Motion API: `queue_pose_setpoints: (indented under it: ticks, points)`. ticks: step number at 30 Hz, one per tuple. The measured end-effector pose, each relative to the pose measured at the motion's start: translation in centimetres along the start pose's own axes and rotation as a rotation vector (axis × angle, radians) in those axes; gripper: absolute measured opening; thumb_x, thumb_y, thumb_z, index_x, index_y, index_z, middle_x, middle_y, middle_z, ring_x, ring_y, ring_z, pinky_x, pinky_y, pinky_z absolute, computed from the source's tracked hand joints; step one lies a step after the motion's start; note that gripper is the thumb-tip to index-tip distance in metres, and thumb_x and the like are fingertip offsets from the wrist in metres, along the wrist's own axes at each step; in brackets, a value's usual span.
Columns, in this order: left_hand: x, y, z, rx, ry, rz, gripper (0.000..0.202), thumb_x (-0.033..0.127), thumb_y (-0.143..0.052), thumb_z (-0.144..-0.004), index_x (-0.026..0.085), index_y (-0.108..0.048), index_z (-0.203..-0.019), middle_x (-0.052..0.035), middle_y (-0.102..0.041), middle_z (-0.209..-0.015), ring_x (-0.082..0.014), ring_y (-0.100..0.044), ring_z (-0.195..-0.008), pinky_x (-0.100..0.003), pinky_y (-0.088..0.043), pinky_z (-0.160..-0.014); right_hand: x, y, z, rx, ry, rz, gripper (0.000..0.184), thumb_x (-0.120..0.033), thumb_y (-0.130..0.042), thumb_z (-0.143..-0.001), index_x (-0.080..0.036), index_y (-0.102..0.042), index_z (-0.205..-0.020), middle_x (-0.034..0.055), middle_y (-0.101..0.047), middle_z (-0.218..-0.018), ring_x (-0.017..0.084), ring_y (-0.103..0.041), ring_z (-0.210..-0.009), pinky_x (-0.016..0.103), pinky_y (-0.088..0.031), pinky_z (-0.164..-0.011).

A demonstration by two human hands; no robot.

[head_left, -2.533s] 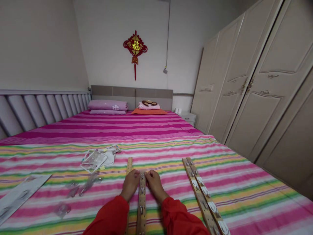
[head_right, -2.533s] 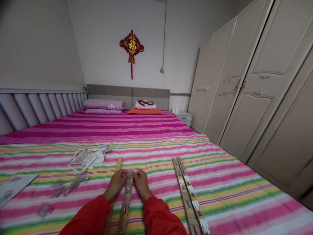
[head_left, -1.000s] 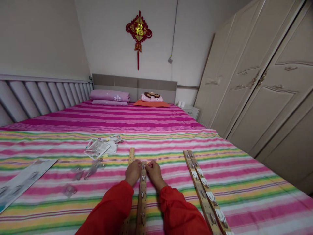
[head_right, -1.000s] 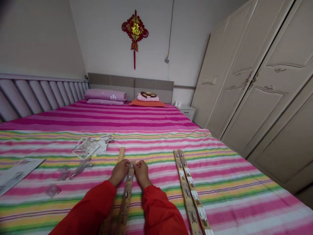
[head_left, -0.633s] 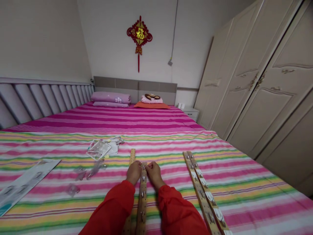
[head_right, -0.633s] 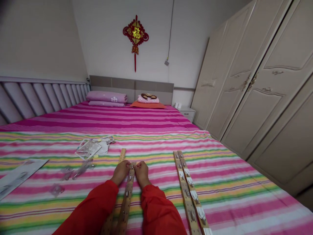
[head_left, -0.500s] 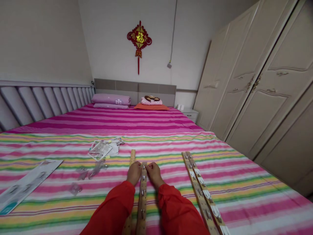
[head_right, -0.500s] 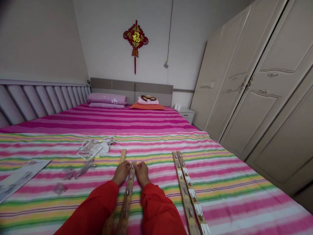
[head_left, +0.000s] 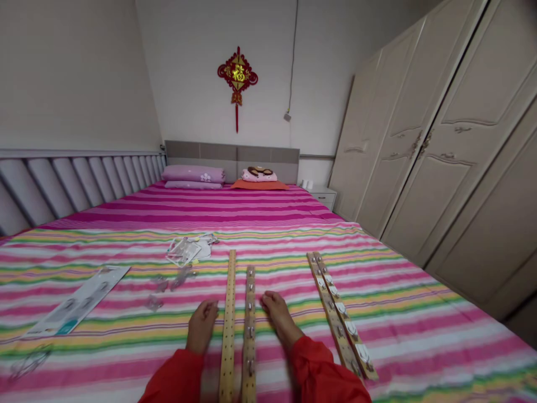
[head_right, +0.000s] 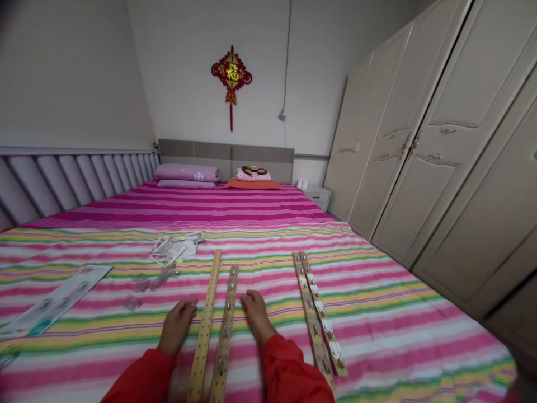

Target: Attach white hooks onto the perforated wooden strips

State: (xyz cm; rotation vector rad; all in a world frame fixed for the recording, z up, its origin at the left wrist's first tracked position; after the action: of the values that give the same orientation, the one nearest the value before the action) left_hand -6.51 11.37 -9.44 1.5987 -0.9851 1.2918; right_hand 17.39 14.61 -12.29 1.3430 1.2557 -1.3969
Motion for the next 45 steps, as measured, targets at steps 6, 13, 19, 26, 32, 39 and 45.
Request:
queue_pose_setpoints:
  ticks: [6, 13, 19, 26, 32, 39, 45]
  points:
    - [-1.2, 1.2, 5.1, 0.002, -0.106, -0.123, 0.039, 0.054, -0.054, -0.071, 0.019, -0.064, -0.087, -0.0053, -0.068, -0.083, -0.0203, -0.063, -0.079, -0.031, -0.051, -0.074, 0.0, 1.5, 8.0, 0.078, -0.073, -0.153, 0.028, -0.042, -0.062, -0.061, -0.02, -0.056, -0.077, -0.0031, -0.052, -0.058, 0.015, -0.052, -0.054, 0.027, -0.044, -0.054]
    - [-1.0, 1.6, 6.3, 0.011, -0.104, -0.087, 0.039, 0.054, -0.058, -0.068, 0.019, -0.064, -0.084, -0.0057, -0.069, -0.082, -0.0209, -0.063, -0.079, -0.032, -0.051, -0.074, 2.4, 2.7, 18.0, 0.11, -0.214, -0.249, 0.034, -0.052, -0.068, -0.063, -0.02, -0.059, -0.069, -0.0028, -0.052, -0.052, 0.012, -0.049, -0.043, 0.023, -0.035, -0.04]
    - [-0.9, 1.6, 6.3, 0.049, -0.135, -0.082, 0.037, 0.052, -0.057, -0.066, 0.018, -0.064, -0.079, -0.0044, -0.067, -0.073, -0.0194, -0.063, -0.069, -0.033, -0.052, -0.068, 5.0, 0.7, 23.4, -0.124, -0.476, -0.35, 0.038, -0.036, -0.081, -0.052, -0.014, -0.066, -0.08, 0.0052, -0.07, -0.072, 0.015, -0.062, -0.05, 0.021, -0.04, -0.04]
    - [-0.8, 1.7, 6.6, 0.086, -0.146, -0.098, 0.036, 0.051, -0.057, -0.065, 0.018, -0.064, -0.078, -0.0033, -0.066, -0.071, -0.0179, -0.061, -0.067, -0.031, -0.052, -0.065, 2.0, -1.5, 23.8, -0.228, -0.483, -0.489, 0.037, -0.026, -0.083, -0.055, -0.014, -0.069, -0.087, 0.0054, -0.071, -0.078, 0.017, -0.068, -0.065, 0.021, -0.048, -0.051]
    - [-0.6, 1.8, 6.8, 0.094, -0.156, -0.121, 0.035, 0.049, -0.056, -0.064, 0.019, -0.064, -0.079, -0.0032, -0.065, -0.071, -0.0174, -0.059, -0.065, -0.031, -0.051, -0.063, 1.6, -1.2, 23.7, -0.212, -0.446, -0.555, 0.035, -0.028, -0.082, -0.06, -0.014, -0.069, -0.088, 0.0072, -0.072, -0.088, 0.015, -0.068, -0.061, 0.021, -0.048, -0.049]
    - [-0.7, 1.9, 6.6, 0.101, -0.196, -0.197, 0.036, 0.05, -0.054, -0.064, 0.019, -0.065, -0.079, -0.0024, -0.063, -0.069, -0.0169, -0.058, -0.061, -0.03, -0.051, -0.06, 2.3, 0.5, 22.8, -0.168, -0.504, -0.704, 0.031, -0.024, -0.083, -0.055, -0.013, -0.07, -0.081, 0.0057, -0.073, -0.073, 0.015, -0.067, -0.055, 0.022, -0.049, -0.048]
    - [-0.9, 2.0, 6.7, 0.099, -0.195, -0.241, 0.038, 0.05, -0.054, -0.064, 0.018, -0.066, -0.08, -0.0022, -0.062, -0.069, -0.0165, -0.056, -0.06, -0.029, -0.05, -0.058, 1.9, 4.7, 22.0, -0.165, -0.489, -0.749, 0.031, -0.019, -0.083, -0.054, -0.01, -0.072, -0.082, 0.009, -0.074, -0.073, 0.013, -0.065, -0.055, 0.021, -0.05, -0.054]
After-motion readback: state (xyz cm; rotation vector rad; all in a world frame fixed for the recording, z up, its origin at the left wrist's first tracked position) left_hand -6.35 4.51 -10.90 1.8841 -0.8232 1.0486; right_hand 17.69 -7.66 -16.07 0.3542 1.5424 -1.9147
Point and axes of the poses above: each hand's wrist, its own z-axis away from the middle knuckle, its own y-axis out of the back of the hand, x = y × z, the point moved 6 cm from there along -z, towards the middle knuckle
